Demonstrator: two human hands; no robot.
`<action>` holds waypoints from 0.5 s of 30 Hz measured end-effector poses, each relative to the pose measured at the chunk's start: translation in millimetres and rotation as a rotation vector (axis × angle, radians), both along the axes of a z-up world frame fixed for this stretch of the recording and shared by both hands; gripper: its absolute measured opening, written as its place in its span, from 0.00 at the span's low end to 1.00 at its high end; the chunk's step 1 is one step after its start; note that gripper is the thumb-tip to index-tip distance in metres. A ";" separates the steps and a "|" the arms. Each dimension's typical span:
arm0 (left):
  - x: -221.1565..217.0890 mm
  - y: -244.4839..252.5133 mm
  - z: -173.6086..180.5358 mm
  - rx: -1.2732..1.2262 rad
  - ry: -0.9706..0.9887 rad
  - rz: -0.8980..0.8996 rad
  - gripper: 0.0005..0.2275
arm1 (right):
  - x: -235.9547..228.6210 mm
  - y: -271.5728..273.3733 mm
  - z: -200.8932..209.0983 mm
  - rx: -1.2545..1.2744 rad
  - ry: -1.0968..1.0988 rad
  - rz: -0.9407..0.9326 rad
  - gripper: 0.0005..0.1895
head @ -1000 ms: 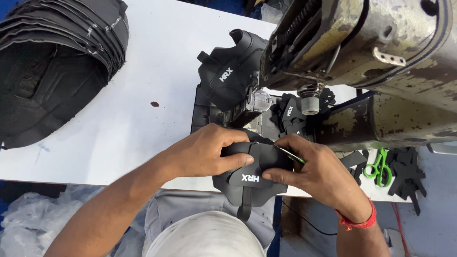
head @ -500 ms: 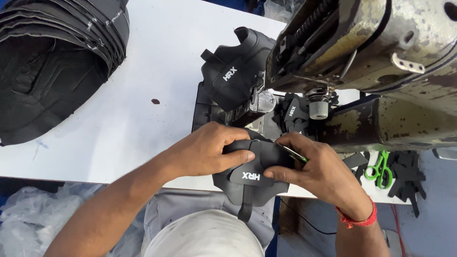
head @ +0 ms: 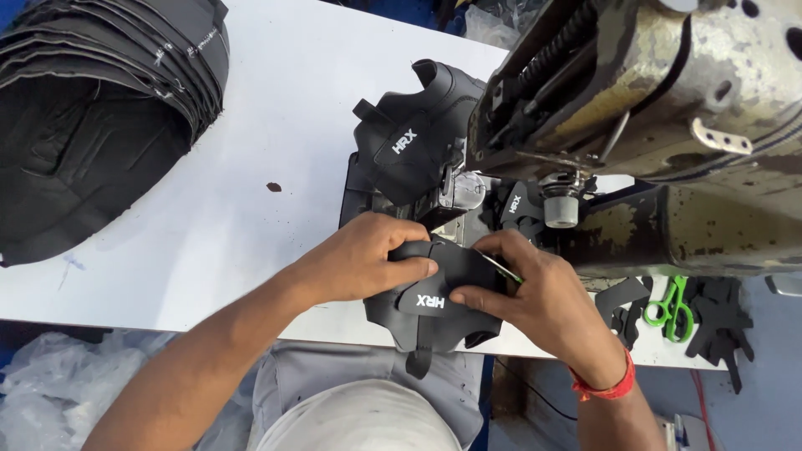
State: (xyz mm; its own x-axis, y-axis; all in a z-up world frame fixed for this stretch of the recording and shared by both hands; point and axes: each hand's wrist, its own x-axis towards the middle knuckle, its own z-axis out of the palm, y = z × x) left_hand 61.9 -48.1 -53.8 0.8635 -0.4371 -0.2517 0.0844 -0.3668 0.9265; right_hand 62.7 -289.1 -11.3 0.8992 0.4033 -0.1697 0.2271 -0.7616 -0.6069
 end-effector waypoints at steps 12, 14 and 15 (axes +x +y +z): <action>61.9 1.4 -22.1 -0.065 0.141 0.014 0.12 | 52.7 -14.3 -38.4 0.072 -0.045 0.026 0.35; 69.7 2.2 -22.9 -0.071 0.191 0.015 0.11 | 60.4 -12.6 -38.2 0.278 -0.067 0.095 0.36; 72.9 2.5 -24.8 -0.074 0.194 0.015 0.11 | 64.9 -9.3 -33.1 0.275 -0.064 0.095 0.36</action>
State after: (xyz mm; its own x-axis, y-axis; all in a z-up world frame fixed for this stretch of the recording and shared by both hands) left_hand 134.8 -45.6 -78.6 0.8082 -0.4485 -0.3817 0.2691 -0.2954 0.9167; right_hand 127.6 -298.4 -44.4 0.8606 0.5092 0.0130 0.3337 -0.5444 -0.7696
